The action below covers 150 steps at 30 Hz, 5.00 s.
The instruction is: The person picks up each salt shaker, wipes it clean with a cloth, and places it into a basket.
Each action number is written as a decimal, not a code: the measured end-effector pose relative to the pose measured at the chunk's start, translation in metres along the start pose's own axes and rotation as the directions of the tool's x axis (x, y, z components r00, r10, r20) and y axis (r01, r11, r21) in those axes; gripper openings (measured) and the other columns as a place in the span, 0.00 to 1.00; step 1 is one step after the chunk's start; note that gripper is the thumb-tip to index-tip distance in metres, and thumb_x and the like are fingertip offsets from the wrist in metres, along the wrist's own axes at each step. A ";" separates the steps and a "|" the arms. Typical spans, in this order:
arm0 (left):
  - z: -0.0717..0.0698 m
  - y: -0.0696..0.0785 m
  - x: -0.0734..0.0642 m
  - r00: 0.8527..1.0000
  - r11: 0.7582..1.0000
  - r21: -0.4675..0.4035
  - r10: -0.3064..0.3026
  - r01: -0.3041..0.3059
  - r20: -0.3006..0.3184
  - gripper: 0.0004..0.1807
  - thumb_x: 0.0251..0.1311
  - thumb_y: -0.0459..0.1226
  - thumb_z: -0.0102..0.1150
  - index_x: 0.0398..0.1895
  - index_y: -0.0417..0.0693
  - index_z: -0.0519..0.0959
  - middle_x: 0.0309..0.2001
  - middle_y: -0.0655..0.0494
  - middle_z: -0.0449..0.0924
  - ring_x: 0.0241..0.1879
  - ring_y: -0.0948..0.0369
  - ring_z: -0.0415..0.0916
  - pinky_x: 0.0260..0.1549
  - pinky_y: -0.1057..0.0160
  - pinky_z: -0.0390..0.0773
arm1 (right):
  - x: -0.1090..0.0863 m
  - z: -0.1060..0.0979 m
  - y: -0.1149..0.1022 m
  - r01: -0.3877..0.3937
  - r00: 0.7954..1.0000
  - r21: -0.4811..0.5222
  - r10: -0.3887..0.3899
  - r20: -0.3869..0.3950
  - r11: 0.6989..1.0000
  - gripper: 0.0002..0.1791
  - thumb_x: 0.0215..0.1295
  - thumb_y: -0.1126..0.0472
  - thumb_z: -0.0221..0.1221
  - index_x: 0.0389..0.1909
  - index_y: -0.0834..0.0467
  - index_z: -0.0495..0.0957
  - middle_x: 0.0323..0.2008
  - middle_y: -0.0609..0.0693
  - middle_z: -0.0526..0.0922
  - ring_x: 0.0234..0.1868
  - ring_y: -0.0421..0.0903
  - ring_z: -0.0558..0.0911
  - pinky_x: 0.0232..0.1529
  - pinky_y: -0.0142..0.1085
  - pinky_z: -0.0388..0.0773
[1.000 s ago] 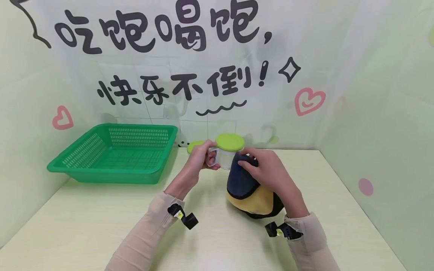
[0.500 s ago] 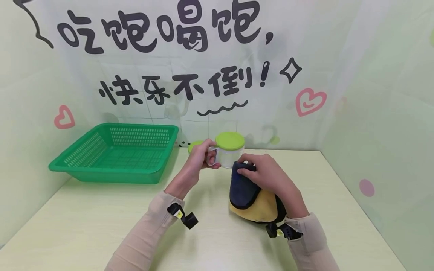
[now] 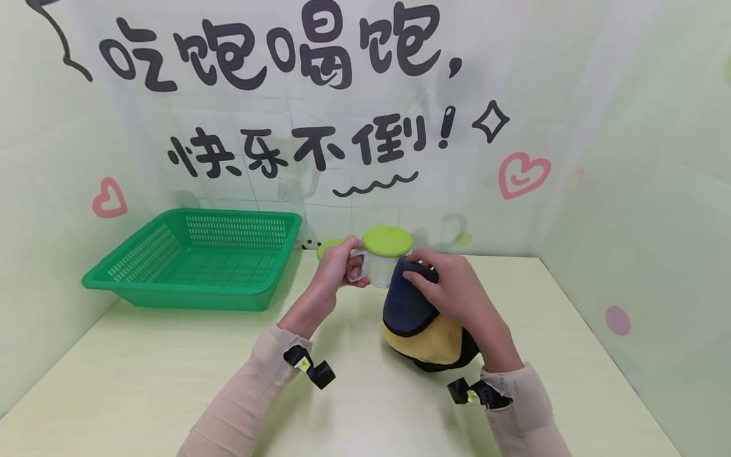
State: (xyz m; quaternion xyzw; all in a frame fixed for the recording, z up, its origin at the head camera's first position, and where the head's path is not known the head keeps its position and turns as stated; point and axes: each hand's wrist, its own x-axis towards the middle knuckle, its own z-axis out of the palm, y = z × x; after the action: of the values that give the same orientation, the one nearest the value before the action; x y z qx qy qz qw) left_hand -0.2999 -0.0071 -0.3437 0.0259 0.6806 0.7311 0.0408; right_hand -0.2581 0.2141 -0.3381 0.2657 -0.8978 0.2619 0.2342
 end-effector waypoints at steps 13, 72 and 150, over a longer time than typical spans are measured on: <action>0.001 0.002 0.001 1.000 1.000 0.027 -0.005 0.005 0.013 0.24 0.65 0.49 0.57 0.14 0.50 0.66 0.12 0.60 0.62 0.15 0.60 0.73 0.24 0.65 0.82 | -0.002 0.000 0.005 -0.100 0.960 -0.003 0.097 0.264 0.995 0.08 0.68 0.55 0.67 0.47 0.46 0.84 0.35 0.45 0.87 0.38 0.43 0.83 0.43 0.42 0.80; -0.018 0.012 0.000 0.990 0.997 0.079 0.011 -0.022 0.137 0.26 0.66 0.47 0.54 0.12 0.48 0.61 0.11 0.58 0.59 0.15 0.59 0.71 0.25 0.62 0.83 | -0.001 -0.002 0.004 -0.055 0.989 -0.024 0.058 0.134 0.998 0.08 0.66 0.57 0.69 0.44 0.49 0.85 0.36 0.46 0.89 0.38 0.45 0.83 0.42 0.43 0.81; -0.025 0.018 -0.007 0.988 0.997 0.067 0.038 -0.048 0.149 0.26 0.64 0.48 0.55 0.10 0.50 0.62 0.09 0.61 0.55 0.14 0.60 0.74 0.23 0.64 0.80 | -0.005 -0.003 0.004 -0.103 0.975 -0.040 0.109 0.195 0.994 0.07 0.67 0.55 0.68 0.44 0.48 0.85 0.34 0.45 0.86 0.35 0.41 0.80 0.39 0.40 0.78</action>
State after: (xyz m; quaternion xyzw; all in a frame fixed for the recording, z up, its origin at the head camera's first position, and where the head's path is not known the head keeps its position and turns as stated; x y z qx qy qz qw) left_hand -0.2959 -0.0343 -0.3279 0.0961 0.7002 0.7035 0.0744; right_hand -0.2560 0.2200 -0.3396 0.2386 -0.9332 0.2330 0.1339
